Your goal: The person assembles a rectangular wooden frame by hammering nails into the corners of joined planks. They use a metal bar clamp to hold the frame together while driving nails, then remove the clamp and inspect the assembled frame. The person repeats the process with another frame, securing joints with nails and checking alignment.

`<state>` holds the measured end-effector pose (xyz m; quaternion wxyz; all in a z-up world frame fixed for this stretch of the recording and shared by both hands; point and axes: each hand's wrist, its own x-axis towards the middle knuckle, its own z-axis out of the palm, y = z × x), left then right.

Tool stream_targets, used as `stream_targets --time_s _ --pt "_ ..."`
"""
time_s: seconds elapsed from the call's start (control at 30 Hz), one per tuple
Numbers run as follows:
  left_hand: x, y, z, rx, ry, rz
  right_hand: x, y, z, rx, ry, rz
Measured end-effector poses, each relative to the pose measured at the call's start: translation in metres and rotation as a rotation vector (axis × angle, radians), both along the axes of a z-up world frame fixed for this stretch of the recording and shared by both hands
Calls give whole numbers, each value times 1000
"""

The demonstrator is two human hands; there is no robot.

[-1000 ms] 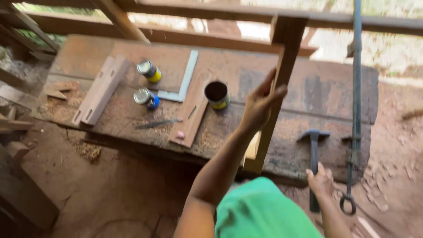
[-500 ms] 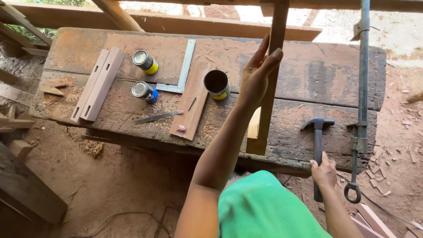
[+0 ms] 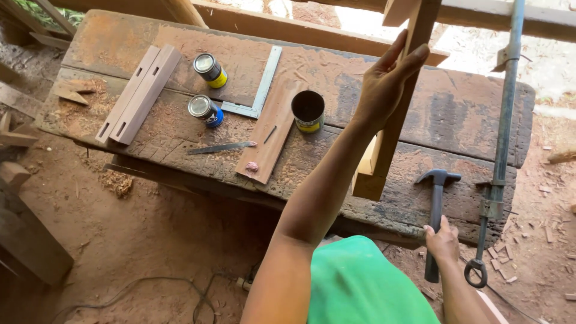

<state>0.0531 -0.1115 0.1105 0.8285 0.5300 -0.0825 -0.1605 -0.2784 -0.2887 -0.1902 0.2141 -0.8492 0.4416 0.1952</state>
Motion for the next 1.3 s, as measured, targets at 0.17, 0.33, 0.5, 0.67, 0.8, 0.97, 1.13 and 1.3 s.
stream_targets --time_s 0.17,0.33,0.5,0.67,0.8,0.97,1.13,1.3 --pt "6 -3 -1 29 -29 9 19 10 19 -81 -109 102" --pt "11 -8 -8 19 -45 -9 75 71 117 62 -761 337" --pt "18 -11 -13 16 4 -11 125 118 164 60 -1211 730" --pt "12 7 -3 12 8 -12 123 140 178 -12 -1321 676" --pt "10 18 -7 -83 17 16 119 139 172 -11 -1392 668" --pt "3 35 3 18 -13 86 102 128 149 341 -1069 442" --pt "2 42 23 153 -24 143 108 139 170 1211 -500 -110" --pt "16 47 -20 -54 -25 260 124 154 183 1961 -671 -540"
